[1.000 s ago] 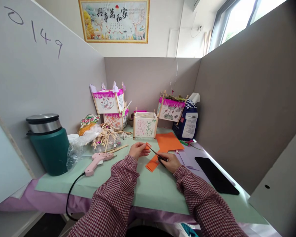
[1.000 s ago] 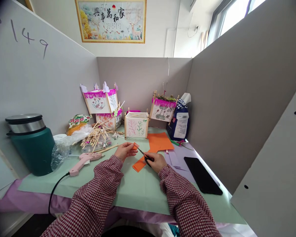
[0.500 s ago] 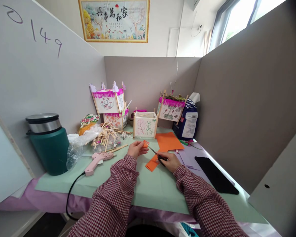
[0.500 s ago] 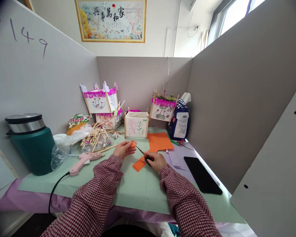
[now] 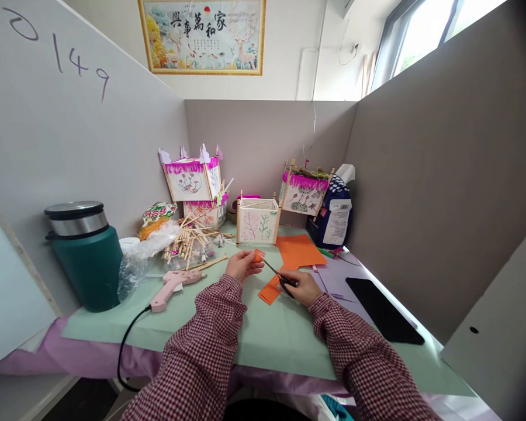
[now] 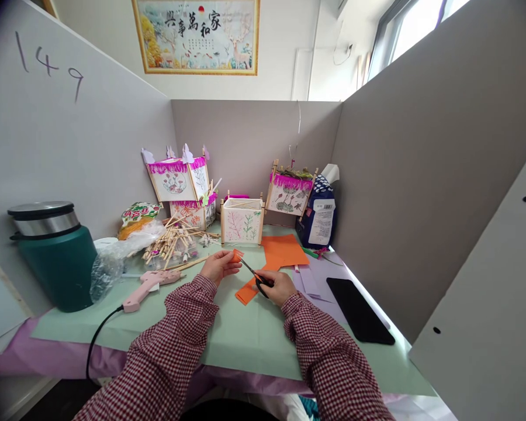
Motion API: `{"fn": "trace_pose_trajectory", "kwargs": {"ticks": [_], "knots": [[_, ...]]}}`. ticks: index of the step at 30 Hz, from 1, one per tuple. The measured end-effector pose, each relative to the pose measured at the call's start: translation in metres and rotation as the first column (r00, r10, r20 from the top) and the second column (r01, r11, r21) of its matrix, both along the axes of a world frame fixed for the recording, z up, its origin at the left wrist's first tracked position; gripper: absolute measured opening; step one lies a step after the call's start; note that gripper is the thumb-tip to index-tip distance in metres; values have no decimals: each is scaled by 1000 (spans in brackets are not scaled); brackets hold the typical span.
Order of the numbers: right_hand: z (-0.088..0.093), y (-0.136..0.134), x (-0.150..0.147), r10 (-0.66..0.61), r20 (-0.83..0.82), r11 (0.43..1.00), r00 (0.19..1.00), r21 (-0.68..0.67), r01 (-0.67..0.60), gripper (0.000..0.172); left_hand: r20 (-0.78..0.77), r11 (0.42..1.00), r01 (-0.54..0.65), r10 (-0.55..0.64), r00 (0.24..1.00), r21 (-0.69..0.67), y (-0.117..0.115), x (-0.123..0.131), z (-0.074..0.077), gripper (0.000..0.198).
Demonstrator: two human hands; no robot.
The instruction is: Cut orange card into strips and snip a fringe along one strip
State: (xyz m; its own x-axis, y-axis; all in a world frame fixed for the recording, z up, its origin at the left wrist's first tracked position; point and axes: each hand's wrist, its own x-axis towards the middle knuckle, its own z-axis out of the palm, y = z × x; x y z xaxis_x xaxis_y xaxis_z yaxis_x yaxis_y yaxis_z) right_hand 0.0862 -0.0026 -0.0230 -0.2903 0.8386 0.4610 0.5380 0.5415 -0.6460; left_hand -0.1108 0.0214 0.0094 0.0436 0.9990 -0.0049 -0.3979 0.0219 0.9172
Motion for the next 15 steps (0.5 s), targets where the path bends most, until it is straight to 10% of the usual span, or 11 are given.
{"fn": "trace_pose_trajectory", "kwargs": {"ticks": [15], "knots": [[-2, 1, -1, 17, -32, 1000, 999, 7, -17, 40, -48, 998, 57, -57, 997, 9, -4, 3, 1, 19]]}}
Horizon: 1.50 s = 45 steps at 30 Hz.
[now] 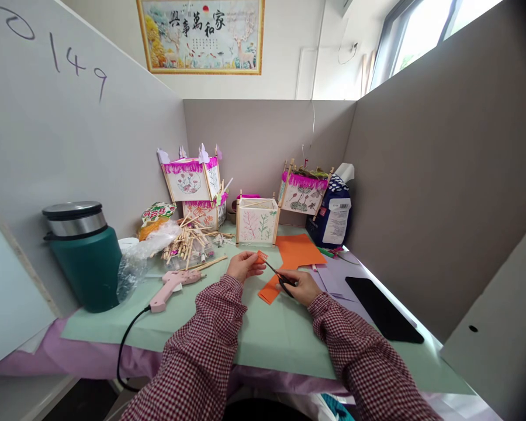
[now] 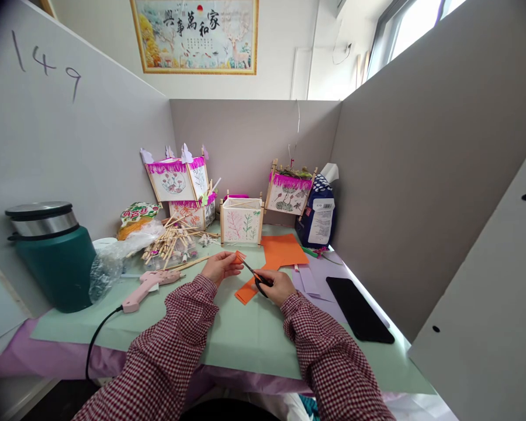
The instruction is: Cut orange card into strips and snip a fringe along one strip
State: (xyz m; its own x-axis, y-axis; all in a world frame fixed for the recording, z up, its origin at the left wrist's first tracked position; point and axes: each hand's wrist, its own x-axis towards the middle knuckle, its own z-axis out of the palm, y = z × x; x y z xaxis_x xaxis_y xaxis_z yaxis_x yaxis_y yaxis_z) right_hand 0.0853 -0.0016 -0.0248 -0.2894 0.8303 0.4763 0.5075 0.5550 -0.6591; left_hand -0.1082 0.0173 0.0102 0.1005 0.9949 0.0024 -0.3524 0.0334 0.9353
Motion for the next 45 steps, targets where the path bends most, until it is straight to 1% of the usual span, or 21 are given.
{"fn": "trace_pose_trajectory", "kwargs": {"ticks": [7, 15, 27, 39, 45], "knots": [[-4, 3, 1, 9, -15, 1000, 1000, -5, -9, 42, -1, 1000, -1, 1, 1000, -1, 1, 0, -1, 16], [-5, 4, 2, 4, 6, 1000, 1000, 7, -4, 41, 6, 1000, 5, -6, 1000, 7, 2, 0, -2, 14], [-8, 8, 5, -14, 27, 999, 1000, 47, 12, 38, 9, 1000, 3, -3, 1000, 2, -3, 0, 3, 15], [-8, 7, 4, -14, 44, 999, 999, 47, 12, 39, -14, 1000, -2, 2, 1000, 22, 0, 1, -1, 18], [-9, 7, 4, -1, 15, 1000, 1000, 23, 0, 38, -16, 1000, -3, 3, 1000, 26, 0, 1, -2, 16]]}}
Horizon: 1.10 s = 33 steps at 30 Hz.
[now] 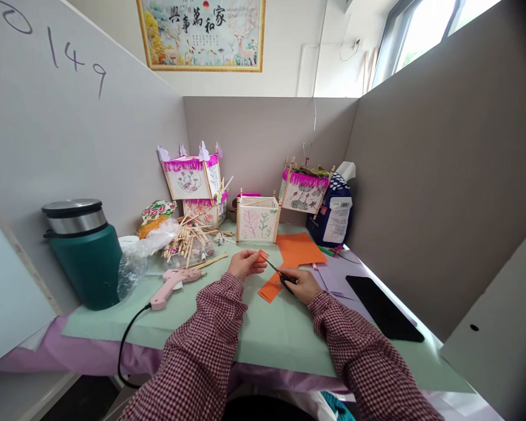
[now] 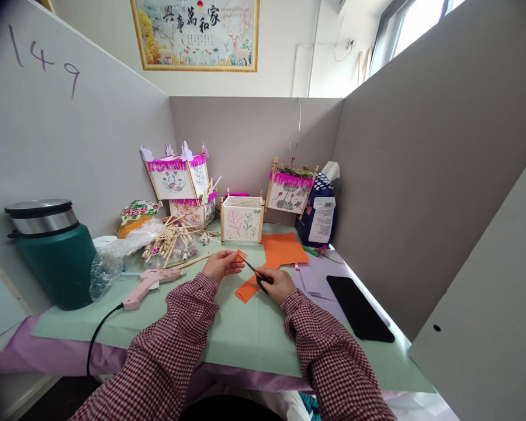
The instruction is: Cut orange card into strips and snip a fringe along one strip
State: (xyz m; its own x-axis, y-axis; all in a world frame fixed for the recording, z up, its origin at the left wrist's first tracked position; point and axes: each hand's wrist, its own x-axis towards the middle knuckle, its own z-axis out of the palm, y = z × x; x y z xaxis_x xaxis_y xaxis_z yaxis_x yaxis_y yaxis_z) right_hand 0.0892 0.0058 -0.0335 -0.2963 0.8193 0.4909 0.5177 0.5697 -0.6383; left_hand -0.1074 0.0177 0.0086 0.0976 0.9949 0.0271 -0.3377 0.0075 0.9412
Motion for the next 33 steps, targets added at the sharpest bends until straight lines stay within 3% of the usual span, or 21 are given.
{"fn": "trace_pose_trajectory", "kwargs": {"ticks": [12, 23, 33], "knots": [[4, -2, 0, -19, 13, 1000, 1000, 3, 19, 37, -6, 1000, -9, 9, 1000, -3, 3, -1, -2, 15], [4, -3, -1, -14, 9, 1000, 1000, -23, 14, 41, 85, 991, -128, 130, 988, -28, 6, -5, 2, 12], [9, -7, -3, 6, 22, 999, 1000, -33, -6, 40, 56, 994, -101, 104, 993, -47, 5, -4, 3, 14]]}}
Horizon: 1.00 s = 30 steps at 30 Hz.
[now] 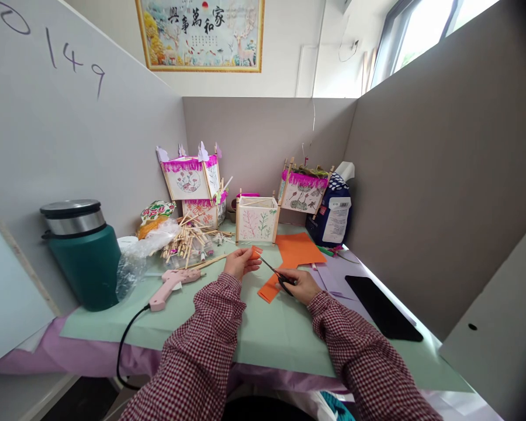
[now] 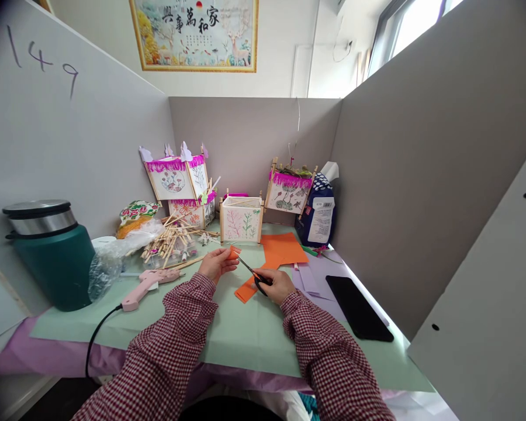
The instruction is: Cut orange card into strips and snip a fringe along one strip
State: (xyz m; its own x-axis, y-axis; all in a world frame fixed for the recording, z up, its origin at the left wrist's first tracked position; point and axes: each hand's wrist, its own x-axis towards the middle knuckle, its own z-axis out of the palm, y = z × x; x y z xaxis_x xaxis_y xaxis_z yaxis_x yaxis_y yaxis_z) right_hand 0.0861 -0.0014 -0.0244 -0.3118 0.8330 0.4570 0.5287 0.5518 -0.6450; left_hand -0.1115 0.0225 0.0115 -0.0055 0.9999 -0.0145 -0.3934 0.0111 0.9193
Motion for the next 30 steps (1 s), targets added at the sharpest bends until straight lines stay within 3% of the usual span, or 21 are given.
{"fn": "trace_pose_trajectory", "kwargs": {"ticks": [7, 30], "knots": [[0, 0, 1, 2, -5, 1000, 1000, 16, -2, 41, -41, 996, 92, -92, 995, 17, -3, 2, -2, 16], [-5, 4, 1, 0, -29, 1000, 1000, 31, 1, 39, -40, 995, 102, -101, 994, 21, -3, 2, -2, 16]]}}
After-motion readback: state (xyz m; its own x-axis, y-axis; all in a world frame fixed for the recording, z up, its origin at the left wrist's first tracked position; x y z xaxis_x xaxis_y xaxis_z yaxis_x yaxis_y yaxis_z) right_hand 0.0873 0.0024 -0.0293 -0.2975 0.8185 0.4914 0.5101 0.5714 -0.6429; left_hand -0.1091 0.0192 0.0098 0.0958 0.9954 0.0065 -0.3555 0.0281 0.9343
